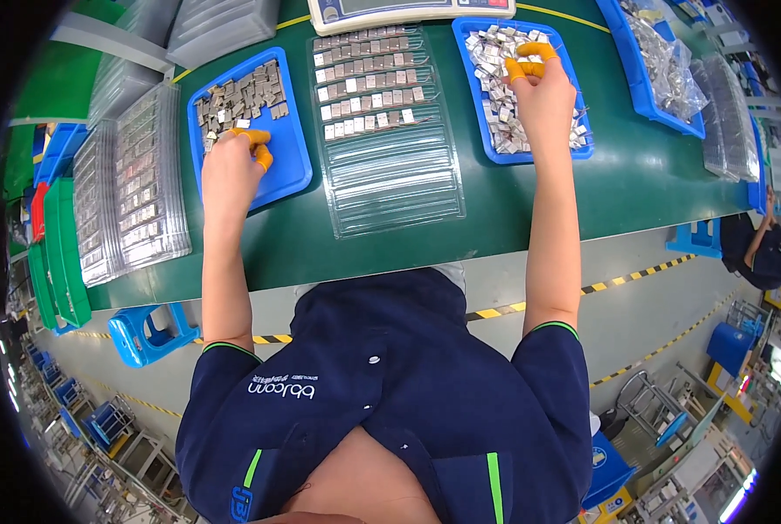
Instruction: The person sorts small electronic components by hand from a bulk tray into a grid-style organizer.
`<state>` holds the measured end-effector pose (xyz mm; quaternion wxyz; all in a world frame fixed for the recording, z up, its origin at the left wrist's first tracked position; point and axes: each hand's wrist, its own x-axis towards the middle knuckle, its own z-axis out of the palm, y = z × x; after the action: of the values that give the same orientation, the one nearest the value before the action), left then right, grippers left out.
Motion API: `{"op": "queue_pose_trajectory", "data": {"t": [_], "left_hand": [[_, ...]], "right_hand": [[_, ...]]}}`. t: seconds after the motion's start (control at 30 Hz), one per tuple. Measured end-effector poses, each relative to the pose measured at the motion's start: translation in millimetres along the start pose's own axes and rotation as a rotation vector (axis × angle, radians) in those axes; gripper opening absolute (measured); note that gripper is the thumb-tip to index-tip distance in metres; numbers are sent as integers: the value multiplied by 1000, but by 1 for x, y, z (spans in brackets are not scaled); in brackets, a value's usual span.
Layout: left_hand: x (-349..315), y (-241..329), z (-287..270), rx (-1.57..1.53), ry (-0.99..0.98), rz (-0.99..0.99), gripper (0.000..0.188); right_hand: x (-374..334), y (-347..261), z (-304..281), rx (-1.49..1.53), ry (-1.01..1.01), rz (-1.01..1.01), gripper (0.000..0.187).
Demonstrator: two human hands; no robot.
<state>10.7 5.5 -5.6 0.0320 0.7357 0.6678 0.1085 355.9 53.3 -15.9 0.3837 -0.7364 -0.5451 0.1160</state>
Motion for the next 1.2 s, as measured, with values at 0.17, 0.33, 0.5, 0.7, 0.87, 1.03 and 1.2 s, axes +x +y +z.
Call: {"op": "queue_pose_trajectory", "data": {"t": [0.17, 0.33, 0.5, 0.7, 0.87, 1.03, 1.2], "left_hand": [[-4, -2, -2, -29, -10, 4, 14], [-6, -9, 1, -99, -34, -25, 14], [-9, 16, 4, -1472, -31, -305, 20], [-21, 56, 17, -1938, -63, -515, 28], [-28, 65, 13, -1805, -47, -478, 28], [-33, 68, 14, -1640, -9, -383, 21], [-39, 70, 17, -1484, 37, -189, 18]], "right_hand": [[-10, 7, -2, 446, -142, 71, 22], [-31, -15, 1, 487, -172, 39, 25], [-63, -50, 11, 721, -273, 90, 22], [-97, -93, 28, 576, -378, -190, 13], [-99, -91, 29, 333, -349, -346, 12], [-92, -81, 22, 289, -458, -429, 12], [-91, -82, 8, 169, -402, -608, 13]]}}
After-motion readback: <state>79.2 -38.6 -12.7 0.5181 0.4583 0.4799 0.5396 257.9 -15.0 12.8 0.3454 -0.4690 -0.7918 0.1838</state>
